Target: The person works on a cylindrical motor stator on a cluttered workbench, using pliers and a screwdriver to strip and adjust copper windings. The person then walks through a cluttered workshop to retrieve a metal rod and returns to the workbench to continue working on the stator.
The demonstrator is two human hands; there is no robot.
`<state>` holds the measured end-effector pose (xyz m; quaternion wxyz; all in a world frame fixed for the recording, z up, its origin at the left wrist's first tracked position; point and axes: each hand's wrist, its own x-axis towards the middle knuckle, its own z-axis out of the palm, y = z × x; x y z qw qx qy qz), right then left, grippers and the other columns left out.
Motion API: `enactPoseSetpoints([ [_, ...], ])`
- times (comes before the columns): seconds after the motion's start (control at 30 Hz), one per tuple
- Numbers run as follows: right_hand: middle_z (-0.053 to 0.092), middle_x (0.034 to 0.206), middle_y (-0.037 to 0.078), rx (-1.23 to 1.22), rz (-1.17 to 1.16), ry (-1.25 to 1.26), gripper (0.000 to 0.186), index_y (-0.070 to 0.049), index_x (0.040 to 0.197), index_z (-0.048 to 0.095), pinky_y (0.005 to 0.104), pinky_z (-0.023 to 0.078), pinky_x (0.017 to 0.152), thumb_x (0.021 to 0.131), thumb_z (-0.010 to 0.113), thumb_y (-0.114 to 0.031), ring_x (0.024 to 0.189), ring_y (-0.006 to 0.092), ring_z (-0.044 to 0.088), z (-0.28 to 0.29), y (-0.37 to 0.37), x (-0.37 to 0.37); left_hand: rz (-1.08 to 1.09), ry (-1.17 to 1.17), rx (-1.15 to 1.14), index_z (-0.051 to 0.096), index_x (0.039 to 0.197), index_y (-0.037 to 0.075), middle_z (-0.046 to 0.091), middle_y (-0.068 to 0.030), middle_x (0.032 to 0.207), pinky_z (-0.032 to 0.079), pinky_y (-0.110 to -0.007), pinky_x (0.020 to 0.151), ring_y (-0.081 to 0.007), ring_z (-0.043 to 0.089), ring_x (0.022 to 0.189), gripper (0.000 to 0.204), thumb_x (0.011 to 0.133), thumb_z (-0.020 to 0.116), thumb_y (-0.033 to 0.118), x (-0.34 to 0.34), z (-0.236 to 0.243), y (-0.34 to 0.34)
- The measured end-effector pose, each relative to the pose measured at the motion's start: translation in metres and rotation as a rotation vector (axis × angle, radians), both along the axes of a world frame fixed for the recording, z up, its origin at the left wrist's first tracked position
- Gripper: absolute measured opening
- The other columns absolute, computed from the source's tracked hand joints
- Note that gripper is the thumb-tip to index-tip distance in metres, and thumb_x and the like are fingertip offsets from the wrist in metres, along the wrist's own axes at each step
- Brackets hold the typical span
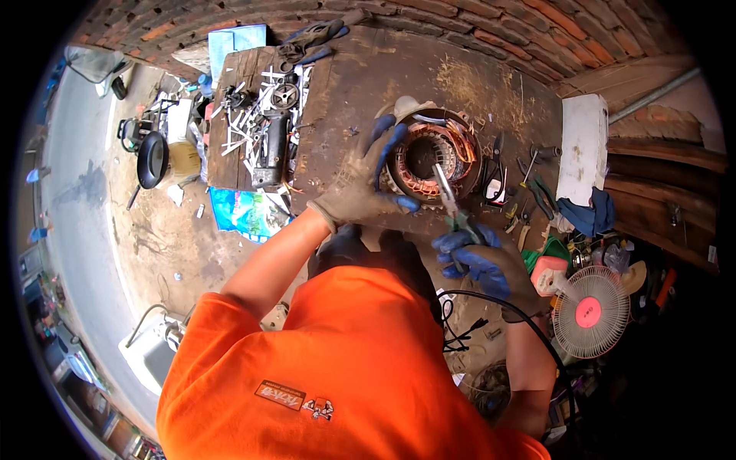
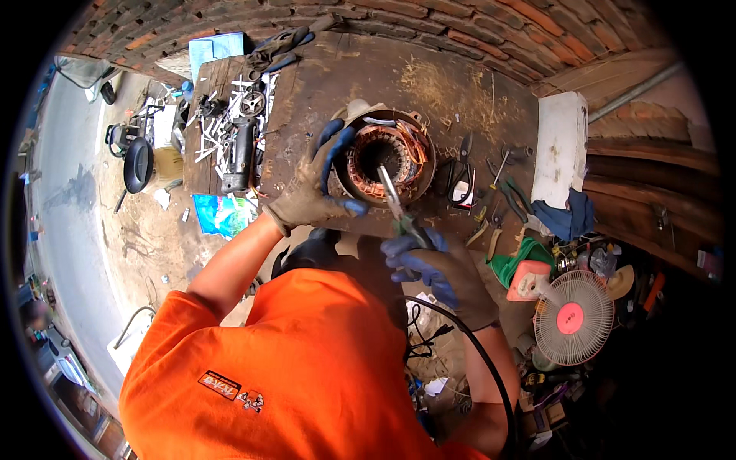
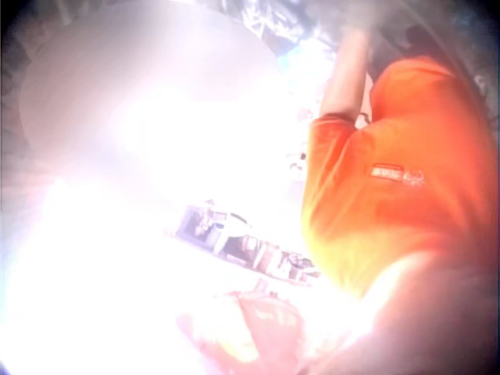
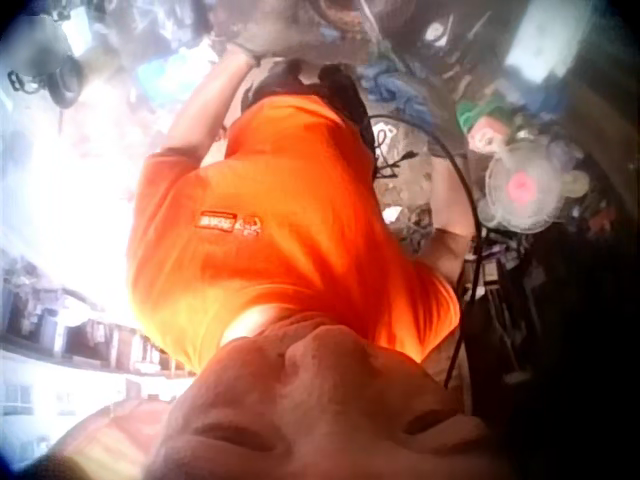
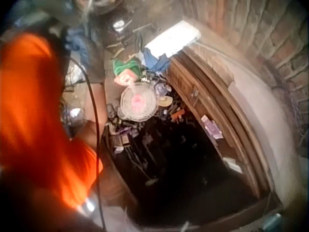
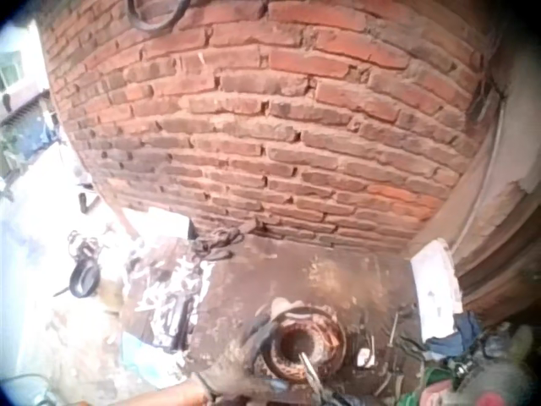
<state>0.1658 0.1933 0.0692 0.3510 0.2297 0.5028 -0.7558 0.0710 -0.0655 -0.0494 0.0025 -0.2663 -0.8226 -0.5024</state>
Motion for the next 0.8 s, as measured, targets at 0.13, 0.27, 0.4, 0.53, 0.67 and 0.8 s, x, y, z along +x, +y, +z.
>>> enactPoseSetpoints([
  [0.13,0.068,0.11,0.013,0.081,0.077,-0.069,0.034,0.006,0.119,0.063,0.0326,0.056,0.081,0.089,0.06,-0.009,0.093,0.0201,0.067,-0.003,-0.001,0.006,0.002,-0.023,0.023,0.039,0.152,0.013,0.034,-0.0242,0.154,0.035,-0.052,0.116,-0.0448,0.033,0.144,0.111,0.059,0.094,0.043,0.002,-0.005,0.003],
  [0.27,0.069,0.1,0.008,0.329,-0.365,0.191,0.028,-0.001,0.114,0.066,0.0291,0.053,0.077,0.091,0.063,-0.016,0.086,0.014,0.065,-0.019,0.027,0.037,0.033,-0.143,0.056,0.046,0.147,0.012,0.04,-0.0217,0.151,0.037,-0.049,0.116,-0.0403,0.035,0.144,0.104,0.058,0.096,0.035,0.007,-0.008,0.0],
  [0.4,0.067,0.1,0.009,0.862,-0.267,0.094,0.018,-0.002,0.107,0.065,0.0279,0.054,0.073,0.093,0.059,-0.013,0.089,0.0142,0.066,-0.105,0.089,0.047,0.019,-0.139,0.084,0.046,0.147,0.012,0.041,-0.02,0.15,0.036,-0.047,0.116,-0.0394,0.037,0.143,0.103,0.059,0.096,0.034,0.008,-0.015,0.004],
  [0.53,0.066,0.1,0.017,1.514,-0.079,0.23,0.027,-0.002,0.106,0.065,0.0377,0.054,0.078,0.091,0.062,-0.024,0.09,0.0254,0.067,-0.168,0.093,0.017,0.001,-0.129,0.08,0.046,0.147,0.011,0.041,-0.0174,0.15,0.034,-0.046,0.118,-0.036,0.036,0.144,0.101,0.06,0.095,0.031,0.005,-0.016,0.008],
  [0.67,0.061,0.109,0.031,2.114,0.081,0.401,0.043,0.001,0.11,0.063,0.0505,0.049,0.092,0.087,0.066,-0.036,0.096,0.0449,0.062,-0.15,0.08,-0.015,0.027,-0.22,0.13,0.045,0.147,0.01,0.04,-0.0153,0.152,0.033,-0.044,0.119,-0.0323,0.036,0.145,0.102,0.061,0.096,0.027,0.006,-0.014,0.008],
  [0.8,0.063,0.111,0.026,1.872,0.237,0.589,0.038,-0.003,0.111,0.064,0.0478,0.048,0.093,0.091,0.063,-0.036,0.103,0.0367,0.063,-0.136,0.062,-0.041,0.081,-0.22,0.093,0.041,0.148,0.002,0.054,-0.0158,0.142,0.042,-0.039,0.112,-0.0264,0.052,0.131,0.098,0.069,0.092,0.028,0.015,-0.002,-0.005],
])
